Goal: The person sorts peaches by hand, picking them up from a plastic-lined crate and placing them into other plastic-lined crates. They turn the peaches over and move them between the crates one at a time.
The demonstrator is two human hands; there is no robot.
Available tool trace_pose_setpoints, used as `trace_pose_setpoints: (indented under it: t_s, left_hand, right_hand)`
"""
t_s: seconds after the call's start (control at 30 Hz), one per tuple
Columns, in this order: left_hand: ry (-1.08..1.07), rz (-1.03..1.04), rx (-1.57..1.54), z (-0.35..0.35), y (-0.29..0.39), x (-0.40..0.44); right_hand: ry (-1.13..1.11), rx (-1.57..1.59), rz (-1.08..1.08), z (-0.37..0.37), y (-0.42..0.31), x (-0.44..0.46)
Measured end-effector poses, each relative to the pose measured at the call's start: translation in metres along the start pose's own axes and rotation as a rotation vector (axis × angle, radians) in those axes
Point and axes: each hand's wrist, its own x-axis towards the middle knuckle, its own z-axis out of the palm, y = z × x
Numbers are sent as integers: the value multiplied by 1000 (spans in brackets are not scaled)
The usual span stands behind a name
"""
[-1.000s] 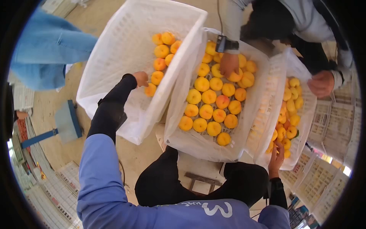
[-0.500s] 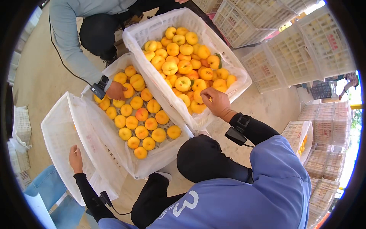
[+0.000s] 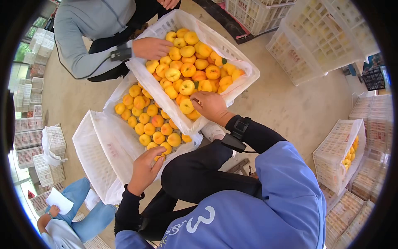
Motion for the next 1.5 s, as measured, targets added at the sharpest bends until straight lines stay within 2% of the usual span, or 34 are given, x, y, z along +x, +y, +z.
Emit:
trace_pose_setpoints:
  t_s: [0.1, 0.13, 0.17, 0.2, 0.27, 0.33, 0.37, 0.4, 0.43, 0.5, 0.57, 0.67, 0.73, 0.8, 0.83, 0.9, 0.93, 0.97, 1.03, 1.1, 1.17, 1.23, 1.33, 1.5]
  left_hand:
    - [99, -127, -146, 23, 22, -6]
    - [163, -226, -259, 30, 27, -12]
    - [230, -326, -374, 38, 31, -19]
    - [238, -338, -377, 45, 34, -27]
    - [354, -593, -677, 64, 37, -42]
    - [413, -600, -779, 92, 34, -47]
    - [466, -596, -870, 108, 28, -49]
    - [450, -575, -845, 125, 18, -51]
    - [456, -596, -854, 137, 12, -49]
    - [372, -607, -1106, 151, 3, -40]
    - [317, -613, -1120, 153, 2, -27]
    - [324, -602, -1107, 149, 5, -3]
    - [354, -479, -1006, 149, 3, 9]
    - [373, -459, -991, 143, -5, 14]
    - [371, -431, -971, 140, -8, 17]
    - [435, -417, -1002, 129, -13, 22]
    - [482, -401, -1029, 122, -15, 25]
    - [490, -398, -1031, 115, -15, 29]
    - [506, -323, -1187, 100, -14, 37]
    - [543, -268, -1235, 87, -4, 45]
    - [574, -220, -1286, 79, 1, 47]
    - [649, -189, -1325, 74, 2, 46]
    - [745, -218, -1395, 77, -13, 35]
    - [761, -284, -1405, 74, -23, 24]
  right_hand:
    - [-85, 46, -2, -4, 4, 0]
    - [-89, 52, -5, -6, 11, 1]
    - [-250, 228, -16, -7, 25, 5]
    - [-418, 402, -27, -13, 35, 12]
    - [-393, -16, -101, -43, 64, 33]
    - [-302, -428, -134, -64, 108, 52]
    - [-356, -761, -242, -79, 120, 59]
    - [-414, -909, -356, -96, 122, 63]
    - [-434, -902, -369, -102, 131, 64]
    - [-603, -881, -567, -104, 147, 63]
    - [-567, -777, -670, -102, 162, 64]
    - [-681, -963, -705, -101, 156, 76]
    - [-702, -966, -752, -104, 142, 83]
    - [-870, -854, -425, -114, 120, 90]
    - [-870, -858, -440, -117, 113, 89]
    - [-605, -385, -209, -125, 88, 85]
    - [-578, -323, -88, -129, 65, 82]
    - [-577, -327, -95, -118, 49, 78]
    - [-503, 219, 79, -92, 31, 68]
    - [-651, 867, 330, -73, 13, 58]
    - [-658, 794, 396, -57, -67, 33]
    - [-784, 893, 400, -23, -72, 27]
    - [-819, 912, 342, 3, -88, 22]
    - [-838, 958, 331, 19, -95, 19]
